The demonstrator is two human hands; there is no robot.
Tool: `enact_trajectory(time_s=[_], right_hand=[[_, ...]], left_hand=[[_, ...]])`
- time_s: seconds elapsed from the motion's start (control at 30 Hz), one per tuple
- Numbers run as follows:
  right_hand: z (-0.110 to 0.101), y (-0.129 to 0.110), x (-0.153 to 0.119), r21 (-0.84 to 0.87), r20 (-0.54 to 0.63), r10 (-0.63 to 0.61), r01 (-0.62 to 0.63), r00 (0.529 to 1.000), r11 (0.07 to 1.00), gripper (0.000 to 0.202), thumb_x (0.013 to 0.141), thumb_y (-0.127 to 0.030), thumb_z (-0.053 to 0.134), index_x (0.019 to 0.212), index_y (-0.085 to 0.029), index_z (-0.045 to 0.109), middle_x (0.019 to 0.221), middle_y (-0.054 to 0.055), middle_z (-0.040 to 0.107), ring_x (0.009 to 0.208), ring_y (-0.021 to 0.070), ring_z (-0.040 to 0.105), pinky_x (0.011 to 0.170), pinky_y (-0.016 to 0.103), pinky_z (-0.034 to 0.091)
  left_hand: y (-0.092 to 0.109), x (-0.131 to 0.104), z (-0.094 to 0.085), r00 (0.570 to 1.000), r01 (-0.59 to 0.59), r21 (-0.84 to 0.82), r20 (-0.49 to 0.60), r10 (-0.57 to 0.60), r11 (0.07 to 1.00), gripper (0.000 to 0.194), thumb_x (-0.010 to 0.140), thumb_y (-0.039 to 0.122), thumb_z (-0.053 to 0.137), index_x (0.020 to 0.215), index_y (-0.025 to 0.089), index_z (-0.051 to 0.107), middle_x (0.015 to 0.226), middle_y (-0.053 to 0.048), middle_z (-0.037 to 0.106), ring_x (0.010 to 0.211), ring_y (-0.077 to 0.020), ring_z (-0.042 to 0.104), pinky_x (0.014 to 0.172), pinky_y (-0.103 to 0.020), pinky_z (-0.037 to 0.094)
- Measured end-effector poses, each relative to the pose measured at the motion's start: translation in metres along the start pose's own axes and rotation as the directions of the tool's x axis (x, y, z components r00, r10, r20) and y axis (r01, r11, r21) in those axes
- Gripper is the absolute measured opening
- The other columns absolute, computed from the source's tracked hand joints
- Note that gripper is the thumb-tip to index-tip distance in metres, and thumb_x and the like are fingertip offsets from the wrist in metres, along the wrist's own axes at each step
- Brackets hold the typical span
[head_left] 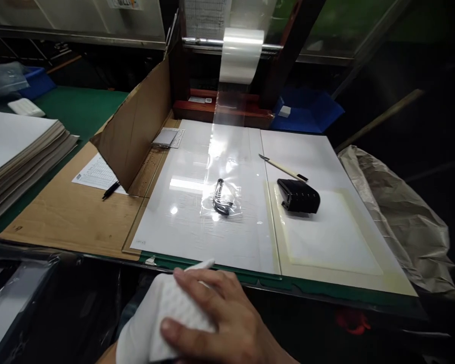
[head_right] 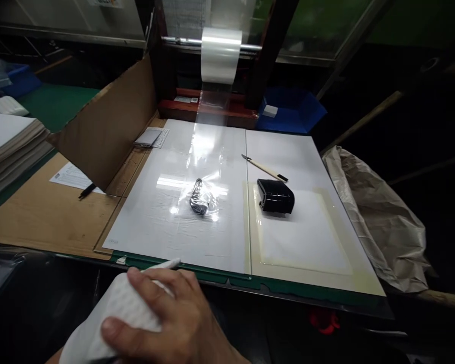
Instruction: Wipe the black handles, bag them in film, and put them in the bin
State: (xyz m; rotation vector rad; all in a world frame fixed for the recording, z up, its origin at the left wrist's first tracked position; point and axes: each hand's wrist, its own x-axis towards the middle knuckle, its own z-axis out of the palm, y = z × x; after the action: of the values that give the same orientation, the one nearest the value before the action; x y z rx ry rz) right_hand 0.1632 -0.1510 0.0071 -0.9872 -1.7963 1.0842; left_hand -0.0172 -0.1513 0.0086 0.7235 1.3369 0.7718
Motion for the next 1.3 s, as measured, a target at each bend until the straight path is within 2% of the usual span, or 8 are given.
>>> enact_trajectory(time_s=[0.17,0.27,0.5,0.63,0.8,0.93,1.03,1.3], right_hand=[[0.012,0.013,-0.001,-0.269,-0.010,-0.061,0.056,0.998,0.961,0.058,0.078,-0.057,0.076,0.132,-0.042,0.062,0.151,0.004,0.051,0.132,0.0344,0.051,0.104,0.056,0.047],[0.016,0.022,0.002,-0.288,0.039,-0.087,0.094,0.995,0.953,0.053,0.080,-0.055,0.075,0.130,-0.044,0.062,0.152,0.003,0.050,0.132,0.0340,0.051,0.103,0.057,0.048],[0.041,0.030,0.008,-0.339,0.113,-0.254,0.277,0.961,0.899,0.035,0.092,-0.030,0.067,0.124,-0.043,0.065,0.145,0.000,0.057,0.125,0.0264,0.058,0.098,0.047,0.052],[0.030,0.036,0.018,-0.314,0.137,-0.146,0.183,0.980,0.932,0.047,0.099,-0.018,0.052,0.142,-0.038,0.053,0.149,0.006,0.053,0.129,0.0243,0.055,0.097,0.047,0.054],[0.038,0.034,0.021,-0.312,0.109,-0.222,0.245,0.969,0.918,0.055,0.094,-0.025,0.063,0.144,-0.043,0.048,0.148,0.004,0.054,0.122,0.0257,0.060,0.093,0.046,0.057],[0.041,0.030,0.024,-0.369,0.095,-0.157,0.181,0.983,0.912,0.054,0.095,-0.010,0.053,0.142,-0.036,0.052,0.153,0.007,0.048,0.130,0.0260,0.052,0.098,0.049,0.052],[0.044,0.028,0.025,-0.381,0.097,-0.247,0.265,0.964,0.886,0.050,0.091,-0.013,0.062,0.136,-0.035,0.059,0.152,0.007,0.049,0.131,0.0288,0.050,0.097,0.049,0.052],[0.059,0.028,0.032,-0.307,-0.013,-0.135,0.124,0.991,0.944,0.050,0.095,-0.010,0.053,0.138,-0.035,0.057,0.153,0.007,0.047,0.133,0.0287,0.046,0.100,0.054,0.047]], left_hand=[[-0.006,0.005,0.003,0.967,-0.242,0.196,-0.031,0.253,0.950,0.019,0.077,0.020,0.072,0.094,0.017,0.079,0.094,-0.007,0.079,0.089,-0.0218,0.073,0.093,-0.032,0.056],[-0.007,0.008,0.002,0.969,-0.217,0.191,-0.075,0.235,0.957,0.023,0.080,0.029,0.063,0.082,0.015,0.081,0.077,-0.007,0.077,0.076,-0.0236,0.072,0.078,-0.026,0.059],[-0.032,0.009,-0.022,0.968,-0.210,0.166,-0.102,0.229,0.963,0.023,0.073,0.026,0.080,0.095,0.023,0.079,0.093,-0.008,0.078,0.103,-0.0340,0.071,0.087,-0.040,0.061],[-0.030,0.007,-0.020,0.970,-0.223,0.143,-0.066,0.234,0.964,0.028,0.087,0.029,0.069,0.114,0.022,0.074,0.113,-0.007,0.075,0.113,-0.0288,0.068,0.104,-0.039,0.051],[-0.028,0.006,-0.017,0.965,-0.206,0.159,-0.133,0.228,0.966,0.034,0.086,0.041,0.062,0.100,0.014,0.078,0.089,-0.009,0.077,0.083,-0.0224,0.073,0.073,-0.025,0.061],[-0.036,0.004,-0.018,0.941,-0.249,0.133,-0.201,0.273,0.959,0.031,0.088,0.031,0.067,0.116,0.020,0.073,0.115,-0.007,0.075,0.111,-0.0254,0.068,0.104,-0.032,0.051],[-0.042,0.003,-0.016,0.925,-0.288,0.121,-0.221,0.308,0.950,0.034,0.084,0.030,0.073,0.115,0.018,0.074,0.112,-0.010,0.076,0.109,-0.0300,0.069,0.100,-0.035,0.054],[-0.049,-0.001,-0.025,0.903,-0.334,0.179,-0.220,0.368,0.926,0.044,0.092,0.028,0.066,0.136,0.024,0.063,0.128,-0.008,0.071,0.118,-0.0289,0.067,0.100,-0.030,0.053]])
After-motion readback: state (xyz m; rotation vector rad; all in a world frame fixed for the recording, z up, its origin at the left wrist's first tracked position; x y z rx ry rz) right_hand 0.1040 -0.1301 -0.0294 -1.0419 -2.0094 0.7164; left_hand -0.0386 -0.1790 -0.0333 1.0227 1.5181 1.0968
